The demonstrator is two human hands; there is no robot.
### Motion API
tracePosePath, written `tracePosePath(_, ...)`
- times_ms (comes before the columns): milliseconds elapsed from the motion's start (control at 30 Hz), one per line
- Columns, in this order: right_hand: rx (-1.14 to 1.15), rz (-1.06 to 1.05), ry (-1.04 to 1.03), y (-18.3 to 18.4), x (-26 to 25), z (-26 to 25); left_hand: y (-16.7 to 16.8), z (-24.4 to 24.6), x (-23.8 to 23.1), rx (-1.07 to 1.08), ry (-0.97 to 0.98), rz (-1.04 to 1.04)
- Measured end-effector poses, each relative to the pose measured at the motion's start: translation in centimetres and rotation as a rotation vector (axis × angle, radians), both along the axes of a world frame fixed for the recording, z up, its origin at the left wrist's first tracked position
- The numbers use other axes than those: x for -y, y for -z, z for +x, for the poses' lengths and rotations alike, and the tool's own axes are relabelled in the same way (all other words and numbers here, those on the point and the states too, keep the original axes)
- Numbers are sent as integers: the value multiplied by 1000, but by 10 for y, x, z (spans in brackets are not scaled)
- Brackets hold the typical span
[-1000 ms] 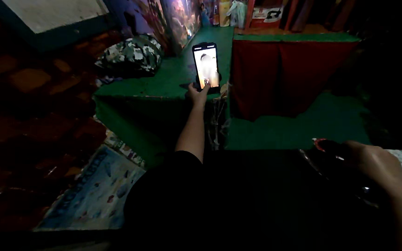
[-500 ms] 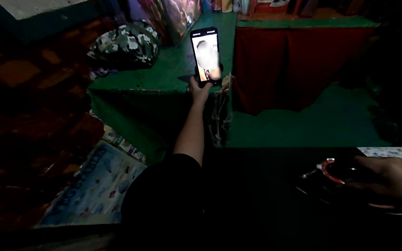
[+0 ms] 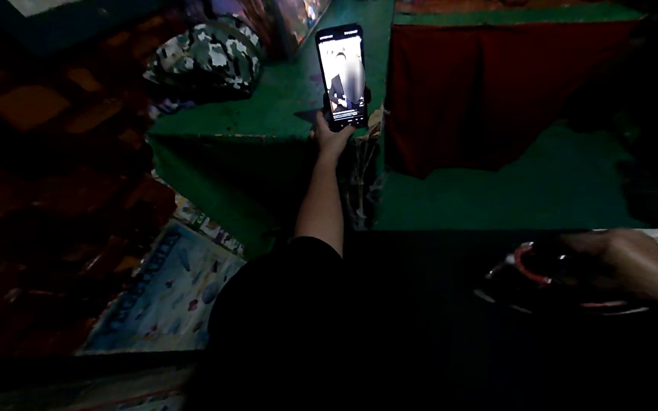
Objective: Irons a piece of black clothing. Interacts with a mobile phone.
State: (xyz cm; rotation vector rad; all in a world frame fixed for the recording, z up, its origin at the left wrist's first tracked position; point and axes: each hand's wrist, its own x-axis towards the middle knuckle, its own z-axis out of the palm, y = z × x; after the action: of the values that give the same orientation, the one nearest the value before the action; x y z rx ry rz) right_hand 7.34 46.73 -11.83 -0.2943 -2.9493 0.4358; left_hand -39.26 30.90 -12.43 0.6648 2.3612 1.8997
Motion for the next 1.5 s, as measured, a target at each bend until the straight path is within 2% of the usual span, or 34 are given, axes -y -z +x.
tracePosePath(67,-35,-18,-172,2,17,-7,0,-1,2,-11,17,-21)
tracePosePath(100,-43,-25,-188,2,24,-11,1,-3,3,-6,29,-21)
tracePosePath(167,-30,-51,-80,0,35,-21,2,-5,4,10,37,-9)
tracePosePath(267,-4,8,222,-10,53,-47,1,-7,3,22,44,3)
tracePosePath(333,20,40,280,-11,61,-59,1,-6,1,20,29,9)
tracePosePath(467,-105,-29,-184,4,60,-54,3,-6,-4,-1,-36,-19)
tracePosePath(533,-99,-51,-337,5,70,-55,3,-4,-6,-8,-64,-70)
tracePosePath(600,-69,-56,-306,1,80,-59,2,-3,-8,-13,-94,-119)
tracePosePath(767,-106,30,55,-3,107,-89,0,1,-8,-28,-124,-146)
tracePosePath(967,-183,0,-250,6,102,-96,2,1,-8,-43,-111,-145)
tracePosePath(1167,-177,2,-292,5,107,-94,1,4,-10,-35,-155,-173)
tracePosePath(1300,-258,8,-607,8,120,-92,-1,4,-7,-50,-135,-193)
tracePosePath(1367,-293,-3,-698,7,137,-95,0,2,-6,-56,-123,-213)
tracePosePath(1433,-273,-15,-603,4,150,-100,0,0,-4,-47,-104,-229)
tracePosePath(1500,-252,-15,-386,1,161,-110,0,-2,-2,-36,-61,-209)
